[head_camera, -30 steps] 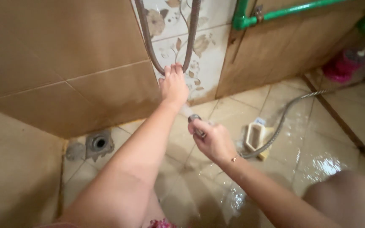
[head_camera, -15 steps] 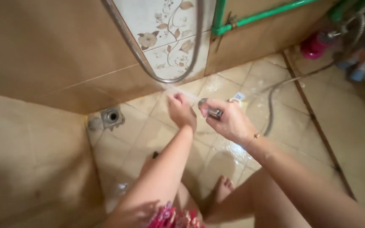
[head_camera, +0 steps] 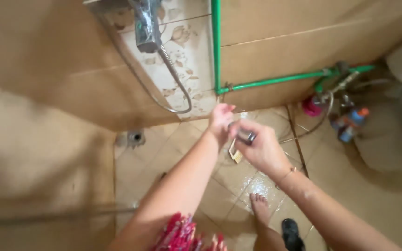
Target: Repairing or adjusting a bidet sprayer in a bathroom.
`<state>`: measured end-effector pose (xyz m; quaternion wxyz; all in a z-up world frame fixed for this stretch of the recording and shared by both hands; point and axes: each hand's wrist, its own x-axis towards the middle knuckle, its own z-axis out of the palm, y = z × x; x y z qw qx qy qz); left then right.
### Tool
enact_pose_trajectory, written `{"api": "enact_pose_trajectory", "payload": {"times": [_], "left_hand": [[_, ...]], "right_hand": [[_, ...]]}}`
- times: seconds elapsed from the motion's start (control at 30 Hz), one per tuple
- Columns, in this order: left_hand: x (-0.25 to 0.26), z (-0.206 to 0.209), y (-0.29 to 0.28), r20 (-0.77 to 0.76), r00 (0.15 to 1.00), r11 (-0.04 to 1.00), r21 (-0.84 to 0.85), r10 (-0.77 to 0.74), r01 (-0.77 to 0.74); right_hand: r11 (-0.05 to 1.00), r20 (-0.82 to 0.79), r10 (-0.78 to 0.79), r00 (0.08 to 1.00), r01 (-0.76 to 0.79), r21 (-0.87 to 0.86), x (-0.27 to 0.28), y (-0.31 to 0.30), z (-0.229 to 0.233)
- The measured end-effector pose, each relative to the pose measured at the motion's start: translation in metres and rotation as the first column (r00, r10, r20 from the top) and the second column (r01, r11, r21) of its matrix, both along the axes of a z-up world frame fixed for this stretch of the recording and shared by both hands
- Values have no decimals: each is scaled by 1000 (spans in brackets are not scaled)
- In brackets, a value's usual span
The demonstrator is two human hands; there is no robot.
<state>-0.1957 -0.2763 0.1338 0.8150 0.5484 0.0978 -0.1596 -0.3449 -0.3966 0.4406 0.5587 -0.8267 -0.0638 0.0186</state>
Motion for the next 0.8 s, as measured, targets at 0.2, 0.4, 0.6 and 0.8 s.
{"api": "enact_pose_trajectory", "payload": {"times": [0.2, 0.4, 0.6, 0.8], "left_hand": [[-116, 244, -84, -207, 974, 981, -150, 88, -121], [-148, 267, -110, 141, 953, 953, 105, 267, -283], [-199, 352, -61, 268, 869, 749, 442, 415, -494], [-238, 367, -2, 10, 915, 901, 166, 404, -400]], "right_hand": [[893, -177, -161, 971, 220, 392, 32, -53, 14], [755, -515, -34, 857, 359, 549, 63, -41, 19], [812, -611, 331, 719, 113, 573, 57, -8, 40], [607, -606, 617, 503, 187, 773, 59, 31, 27]]}}
